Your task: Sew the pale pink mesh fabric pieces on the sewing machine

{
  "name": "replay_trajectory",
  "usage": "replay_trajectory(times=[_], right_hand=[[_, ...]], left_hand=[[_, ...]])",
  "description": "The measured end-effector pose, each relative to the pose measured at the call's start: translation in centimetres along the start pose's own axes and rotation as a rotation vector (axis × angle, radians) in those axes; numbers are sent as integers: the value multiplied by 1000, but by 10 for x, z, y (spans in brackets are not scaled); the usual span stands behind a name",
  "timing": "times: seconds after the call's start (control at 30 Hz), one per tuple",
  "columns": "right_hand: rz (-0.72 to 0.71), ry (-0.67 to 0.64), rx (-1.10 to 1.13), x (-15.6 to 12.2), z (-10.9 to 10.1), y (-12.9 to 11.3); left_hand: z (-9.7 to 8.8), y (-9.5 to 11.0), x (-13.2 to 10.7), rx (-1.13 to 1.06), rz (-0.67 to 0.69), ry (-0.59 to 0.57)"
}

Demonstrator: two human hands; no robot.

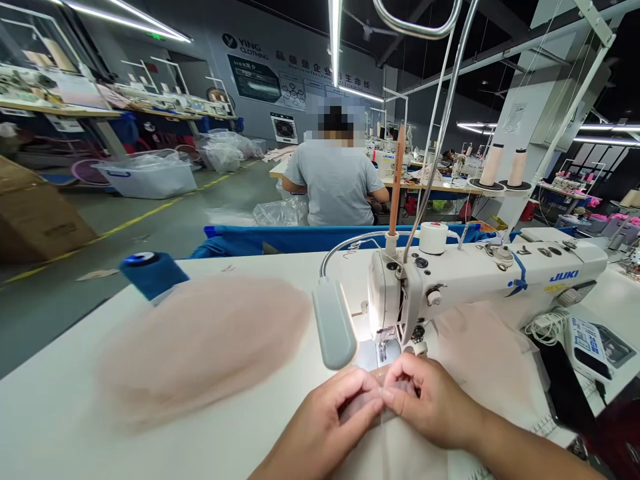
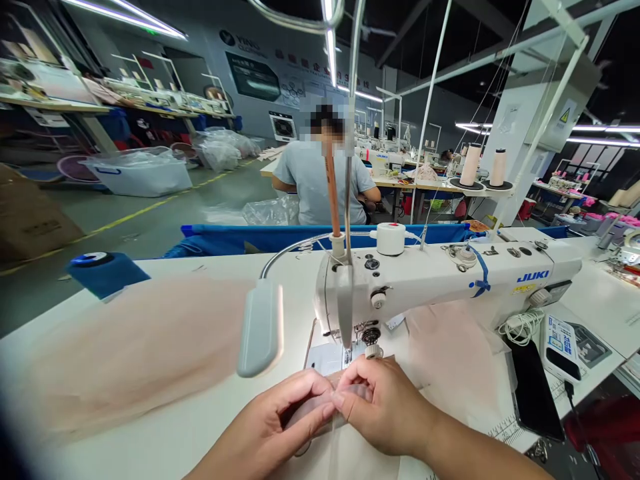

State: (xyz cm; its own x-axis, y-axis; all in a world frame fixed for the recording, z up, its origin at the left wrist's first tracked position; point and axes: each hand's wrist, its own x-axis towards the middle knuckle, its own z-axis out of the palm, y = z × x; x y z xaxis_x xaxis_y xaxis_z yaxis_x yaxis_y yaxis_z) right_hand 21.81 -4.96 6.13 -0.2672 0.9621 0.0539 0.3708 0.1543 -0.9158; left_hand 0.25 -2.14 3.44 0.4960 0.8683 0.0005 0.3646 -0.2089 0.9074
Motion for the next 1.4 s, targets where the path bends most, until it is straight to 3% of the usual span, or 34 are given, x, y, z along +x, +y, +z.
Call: replay_trajectory(times=[0.4,0.67,0.83,1.1,1.27,1.4], right_hand=[[0,48,-34,-4,3,5],[-145,104,-119,-5,4,5],[-252,136,-156,-5,8,7],[-400,199,-265,-5,9,8],[-408,200,-282,-6,9,10],[-415,203,-288,-7,10,10]], left_hand=[[2,18,-9,-37,0,102],[5,7,-2,53,91,128],[5,9,-2,28,23,102],[19,-9,2,-35,-36,165],[18,-6,3,-59,-61,130],[16,-4,2,-110,16,139]])
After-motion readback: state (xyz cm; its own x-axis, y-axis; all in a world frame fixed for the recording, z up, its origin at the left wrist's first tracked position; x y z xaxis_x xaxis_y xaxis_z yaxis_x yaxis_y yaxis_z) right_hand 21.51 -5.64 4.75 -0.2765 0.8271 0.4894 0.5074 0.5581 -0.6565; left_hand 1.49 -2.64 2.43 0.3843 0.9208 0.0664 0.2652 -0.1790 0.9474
